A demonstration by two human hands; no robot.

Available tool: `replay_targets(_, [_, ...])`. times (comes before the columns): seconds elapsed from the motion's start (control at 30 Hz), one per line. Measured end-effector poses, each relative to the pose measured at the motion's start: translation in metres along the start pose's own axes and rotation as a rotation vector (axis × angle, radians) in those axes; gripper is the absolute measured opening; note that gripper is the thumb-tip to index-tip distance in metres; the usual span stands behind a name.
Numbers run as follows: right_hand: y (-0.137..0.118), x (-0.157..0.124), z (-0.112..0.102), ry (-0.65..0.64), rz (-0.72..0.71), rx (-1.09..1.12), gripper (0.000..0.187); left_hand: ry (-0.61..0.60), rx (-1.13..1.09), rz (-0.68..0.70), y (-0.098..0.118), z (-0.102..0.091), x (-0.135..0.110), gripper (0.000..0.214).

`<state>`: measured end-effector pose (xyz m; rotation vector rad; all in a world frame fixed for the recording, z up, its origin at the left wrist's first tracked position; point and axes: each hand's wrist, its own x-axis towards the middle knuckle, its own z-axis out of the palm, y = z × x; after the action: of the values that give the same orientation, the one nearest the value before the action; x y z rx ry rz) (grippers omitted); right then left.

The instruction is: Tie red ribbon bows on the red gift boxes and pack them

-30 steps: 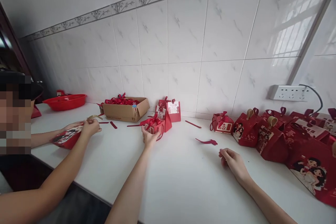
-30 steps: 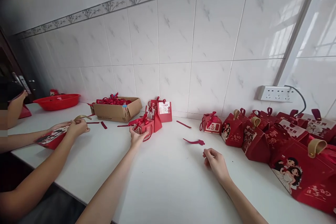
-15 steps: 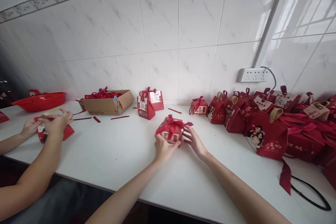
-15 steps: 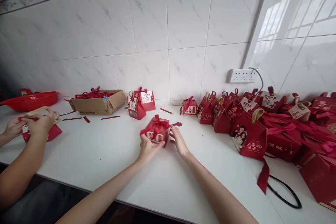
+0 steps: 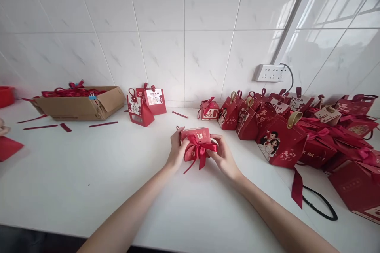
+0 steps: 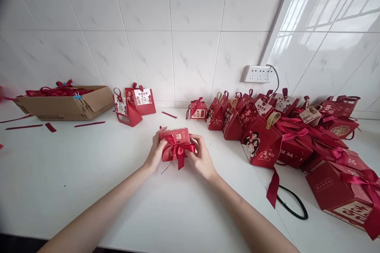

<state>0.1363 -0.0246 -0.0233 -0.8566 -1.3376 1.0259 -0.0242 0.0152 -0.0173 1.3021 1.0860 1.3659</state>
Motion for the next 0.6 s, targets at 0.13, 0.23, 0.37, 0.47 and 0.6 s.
replay_targets(0.13, [-0.006, -0.005, -0.007, -0.102, 0.028, -0.027, 0.029, -0.162, 0.001, 0.039, 0.003, -0.008, -0.004, 0.047])
replay_targets(0.23, [-0.010, -0.007, -0.011, -0.172, 0.048, -0.034, 0.026, -0.130, 0.022, 0.038, 0.005, -0.010, -0.002, 0.042])
replay_targets(0.37, [-0.009, -0.009, -0.005, -0.126, 0.108, -0.154, 0.031, -0.107, 0.042, 0.038, 0.005, -0.007, -0.001, 0.042])
replay_targets(0.47, [-0.007, -0.013, 0.001, -0.042, 0.190, -0.255, 0.045, -0.080, 0.053, 0.021, 0.005, -0.007, 0.000, 0.043])
replay_targets(0.6, [-0.011, -0.016, 0.001, -0.027, 0.269, -0.351, 0.040, -0.080, 0.049, -0.016, 0.007, -0.010, 0.001, 0.044])
